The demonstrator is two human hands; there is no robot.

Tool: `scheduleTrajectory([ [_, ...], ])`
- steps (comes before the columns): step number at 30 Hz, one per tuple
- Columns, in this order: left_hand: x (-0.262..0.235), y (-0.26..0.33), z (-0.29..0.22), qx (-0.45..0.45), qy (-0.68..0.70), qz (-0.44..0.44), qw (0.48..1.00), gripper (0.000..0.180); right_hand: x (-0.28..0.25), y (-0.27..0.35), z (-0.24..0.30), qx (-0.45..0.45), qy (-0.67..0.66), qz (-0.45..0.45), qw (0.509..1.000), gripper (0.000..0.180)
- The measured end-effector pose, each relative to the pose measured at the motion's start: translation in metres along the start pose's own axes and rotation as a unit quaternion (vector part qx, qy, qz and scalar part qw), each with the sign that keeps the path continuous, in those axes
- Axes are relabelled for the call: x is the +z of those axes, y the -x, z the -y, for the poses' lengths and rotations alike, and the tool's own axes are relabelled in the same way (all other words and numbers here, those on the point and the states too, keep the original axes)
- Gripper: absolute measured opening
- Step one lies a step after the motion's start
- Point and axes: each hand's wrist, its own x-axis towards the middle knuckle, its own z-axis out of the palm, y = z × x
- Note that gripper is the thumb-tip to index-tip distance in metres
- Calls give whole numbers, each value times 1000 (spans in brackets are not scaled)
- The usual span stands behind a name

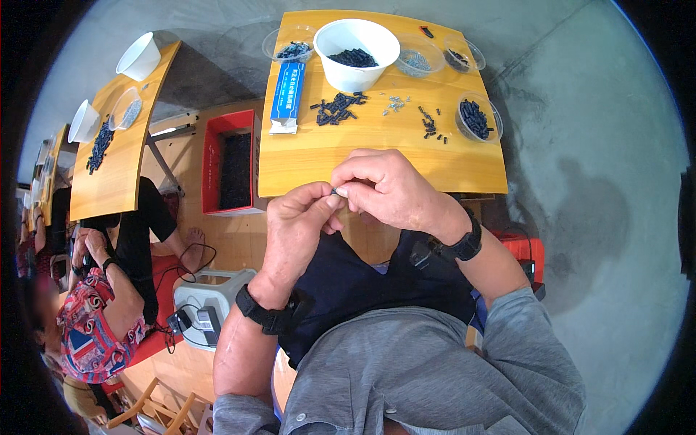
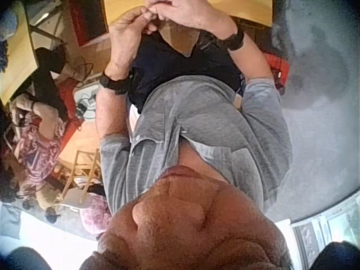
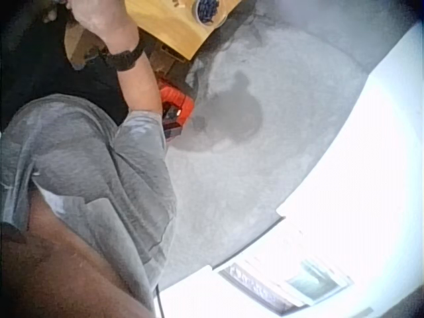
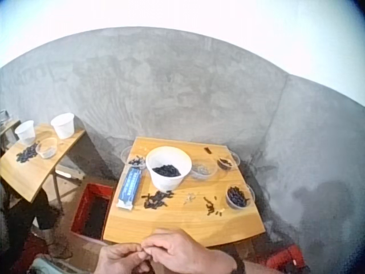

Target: Assembling small black plastic components with metallic pins.

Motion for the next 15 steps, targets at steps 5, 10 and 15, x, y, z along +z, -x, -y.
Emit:
scheduleTrajectory([
  [5, 0, 1, -3, 10, 28, 4, 1000, 10, 2, 1, 2, -25, -6, -43, 999, 2],
  [10, 0, 1, -7, 1, 42, 7, 999, 11, 0, 0, -3, -87, 39, -38, 995, 3],
  [15, -1, 1, -5, 6, 34, 10, 999, 11, -1, 0, -3, -105, 64, -31, 992, 4],
])
